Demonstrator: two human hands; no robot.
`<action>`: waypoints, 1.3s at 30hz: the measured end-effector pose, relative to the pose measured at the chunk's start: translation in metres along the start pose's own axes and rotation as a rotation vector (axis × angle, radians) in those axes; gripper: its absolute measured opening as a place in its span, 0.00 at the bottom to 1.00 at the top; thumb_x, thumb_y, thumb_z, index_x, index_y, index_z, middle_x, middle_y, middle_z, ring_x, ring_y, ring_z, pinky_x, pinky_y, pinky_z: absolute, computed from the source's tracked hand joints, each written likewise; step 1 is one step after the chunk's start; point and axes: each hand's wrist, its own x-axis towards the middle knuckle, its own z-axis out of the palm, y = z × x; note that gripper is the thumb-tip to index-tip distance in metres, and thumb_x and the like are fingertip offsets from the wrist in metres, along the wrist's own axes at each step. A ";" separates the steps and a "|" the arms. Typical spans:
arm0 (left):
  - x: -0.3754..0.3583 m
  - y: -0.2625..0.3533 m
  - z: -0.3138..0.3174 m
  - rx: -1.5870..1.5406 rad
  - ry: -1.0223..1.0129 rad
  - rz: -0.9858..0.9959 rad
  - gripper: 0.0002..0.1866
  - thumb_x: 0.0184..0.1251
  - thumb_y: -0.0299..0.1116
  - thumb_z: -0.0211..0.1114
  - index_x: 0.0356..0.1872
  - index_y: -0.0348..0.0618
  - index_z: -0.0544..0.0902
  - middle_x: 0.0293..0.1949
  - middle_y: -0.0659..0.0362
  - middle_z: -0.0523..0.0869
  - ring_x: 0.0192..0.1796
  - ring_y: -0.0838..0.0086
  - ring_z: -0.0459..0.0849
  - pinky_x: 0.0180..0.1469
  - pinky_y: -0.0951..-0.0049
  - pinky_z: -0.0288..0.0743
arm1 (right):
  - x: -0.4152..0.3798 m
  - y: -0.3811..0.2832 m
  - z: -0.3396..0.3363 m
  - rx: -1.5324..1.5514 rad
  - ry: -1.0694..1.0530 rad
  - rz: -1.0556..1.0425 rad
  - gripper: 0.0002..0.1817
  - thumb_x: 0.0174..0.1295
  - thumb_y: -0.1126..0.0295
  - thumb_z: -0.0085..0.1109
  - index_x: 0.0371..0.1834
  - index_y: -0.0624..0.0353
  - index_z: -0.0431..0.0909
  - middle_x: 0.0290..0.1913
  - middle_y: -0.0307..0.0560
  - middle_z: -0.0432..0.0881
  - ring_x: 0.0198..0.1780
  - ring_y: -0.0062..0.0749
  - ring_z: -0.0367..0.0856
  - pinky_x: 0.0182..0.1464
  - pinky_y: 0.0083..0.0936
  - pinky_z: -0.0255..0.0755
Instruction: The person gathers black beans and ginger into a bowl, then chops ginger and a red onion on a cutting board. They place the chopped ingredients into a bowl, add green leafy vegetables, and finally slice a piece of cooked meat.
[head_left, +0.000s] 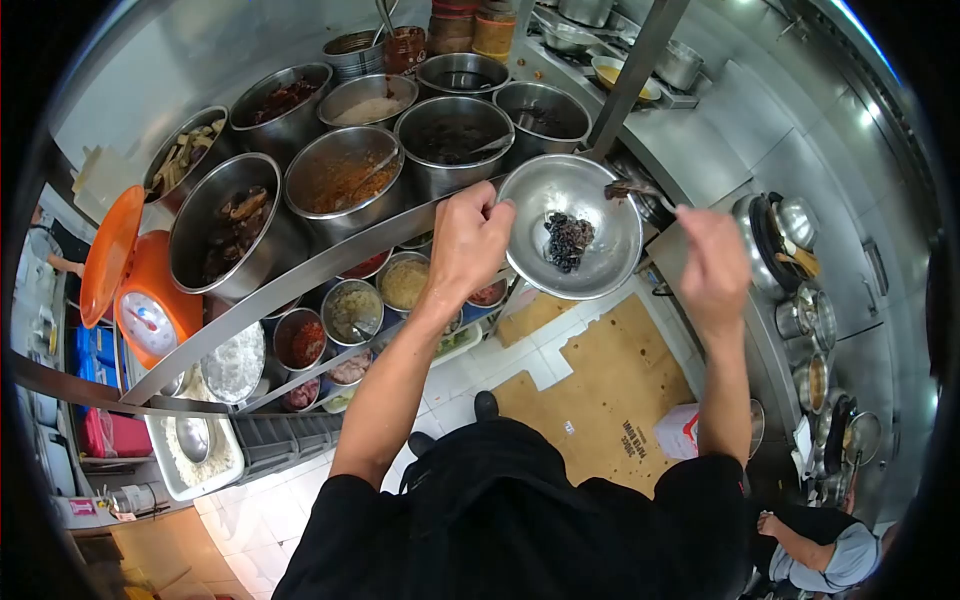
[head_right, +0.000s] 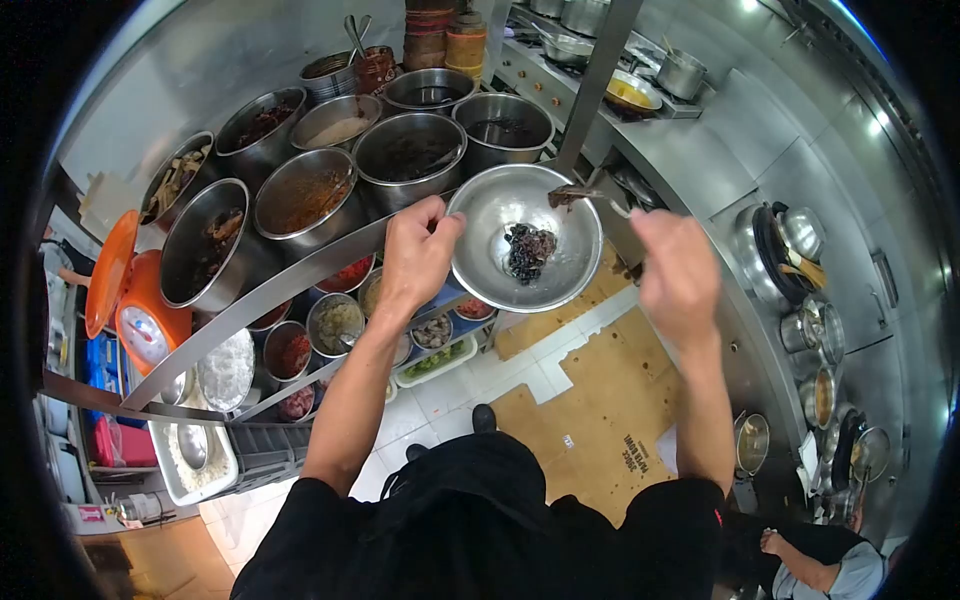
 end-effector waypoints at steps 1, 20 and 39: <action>0.000 -0.001 0.000 -0.017 -0.002 -0.009 0.16 0.59 0.32 0.62 0.19 0.31 0.69 0.15 0.56 0.66 0.23 0.79 0.62 0.25 0.68 0.61 | -0.013 0.000 0.010 0.036 -0.075 -0.032 0.22 0.42 0.91 0.55 0.44 0.67 0.79 0.35 0.53 0.81 0.32 0.44 0.78 0.34 0.33 0.73; -0.006 -0.011 0.002 0.065 -0.011 -0.034 0.15 0.58 0.33 0.61 0.20 0.30 0.70 0.16 0.50 0.70 0.22 0.75 0.66 0.27 0.63 0.65 | -0.004 -0.013 0.025 0.429 -0.192 0.572 0.09 0.58 0.82 0.54 0.40 0.67 0.81 0.33 0.52 0.81 0.34 0.39 0.82 0.38 0.28 0.74; -0.051 -0.004 -0.044 0.110 0.035 -0.141 0.15 0.58 0.33 0.61 0.21 0.29 0.73 0.16 0.46 0.73 0.20 0.63 0.71 0.27 0.61 0.66 | 0.220 0.023 0.208 -0.025 -0.728 0.245 0.16 0.53 0.65 0.65 0.40 0.66 0.83 0.42 0.59 0.85 0.46 0.52 0.84 0.48 0.42 0.77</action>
